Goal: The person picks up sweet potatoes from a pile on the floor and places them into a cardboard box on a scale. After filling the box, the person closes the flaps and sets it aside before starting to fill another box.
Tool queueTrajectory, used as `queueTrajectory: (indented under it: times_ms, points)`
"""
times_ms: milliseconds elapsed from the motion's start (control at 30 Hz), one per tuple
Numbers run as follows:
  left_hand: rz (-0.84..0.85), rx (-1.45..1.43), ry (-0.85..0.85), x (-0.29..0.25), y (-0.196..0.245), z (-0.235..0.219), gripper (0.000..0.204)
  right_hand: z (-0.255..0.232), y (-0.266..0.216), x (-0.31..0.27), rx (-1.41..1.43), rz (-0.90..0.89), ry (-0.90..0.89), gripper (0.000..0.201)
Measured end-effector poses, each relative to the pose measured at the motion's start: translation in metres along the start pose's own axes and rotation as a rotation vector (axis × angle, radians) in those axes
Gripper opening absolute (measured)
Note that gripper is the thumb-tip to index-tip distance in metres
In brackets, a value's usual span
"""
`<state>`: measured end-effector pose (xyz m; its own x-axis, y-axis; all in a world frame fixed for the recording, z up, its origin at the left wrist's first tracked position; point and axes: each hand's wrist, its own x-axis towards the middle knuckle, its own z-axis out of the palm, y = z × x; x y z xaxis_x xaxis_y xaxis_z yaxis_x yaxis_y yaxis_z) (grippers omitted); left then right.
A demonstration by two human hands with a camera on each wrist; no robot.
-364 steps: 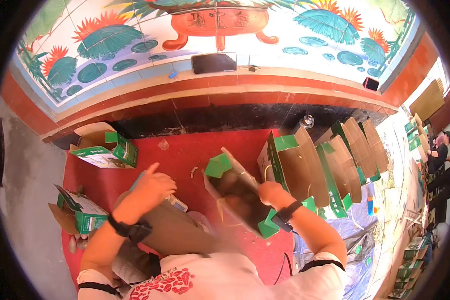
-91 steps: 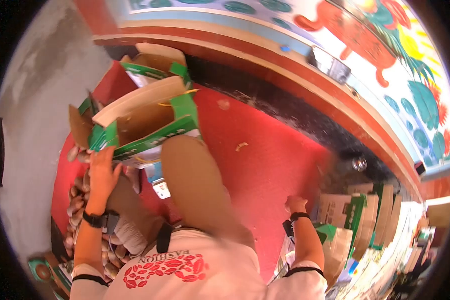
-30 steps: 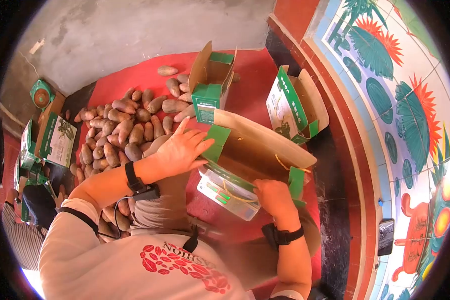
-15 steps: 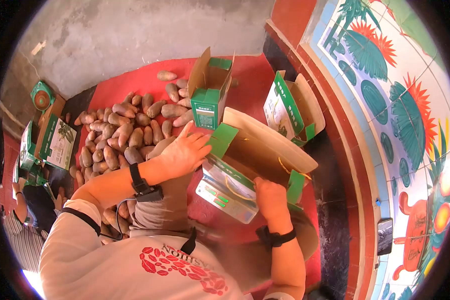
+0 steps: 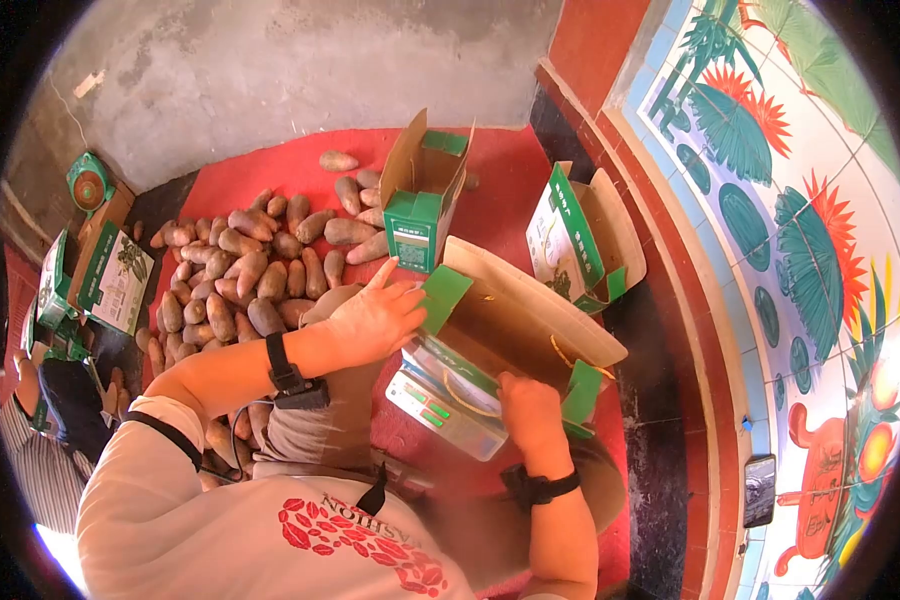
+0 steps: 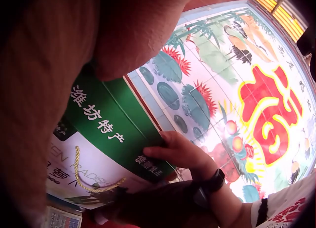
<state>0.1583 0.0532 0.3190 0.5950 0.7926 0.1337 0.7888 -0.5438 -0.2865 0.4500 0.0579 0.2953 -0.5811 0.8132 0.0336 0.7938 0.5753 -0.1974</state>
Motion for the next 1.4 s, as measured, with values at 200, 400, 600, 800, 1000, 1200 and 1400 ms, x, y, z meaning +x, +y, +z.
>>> queueTrajectory:
  times_ms: [200,400,600,800,1000,1200,1400]
  points:
    - [0.005,-0.006,-0.009,0.0029,0.0021,-0.0052,0.034,0.0021,0.0023,-0.0005,0.035,-0.004,-0.008,0.012]
    - [0.009,-0.011,0.010,0.0050,0.0047,-0.0045,0.034,0.0042,0.0019,-0.0009,0.062,-0.007,0.024,0.012]
    - [0.023,-0.024,0.012,0.0083,0.0077,-0.0026,0.035,0.0053,0.0000,-0.0009,0.075,-0.007,0.035,0.013]
    - [0.022,-0.074,0.048,0.0084,0.0077,0.0013,0.036,0.0071,-0.0015,-0.0001,0.045,-0.019,0.044,0.014]
    - [0.015,-0.051,0.048,0.0034,0.0039,-0.0015,0.036,0.0067,-0.0041,0.0025,0.050,-0.010,0.042,0.014]
    - [0.012,-0.056,0.065,0.0015,0.0020,0.0004,0.035,0.0056,-0.0041,0.0030,0.061,-0.021,0.064,0.015]
    - [0.014,-0.058,0.069,0.0026,0.0036,0.0018,0.035,0.0022,-0.0067,0.0024,0.055,-0.026,0.058,0.014]
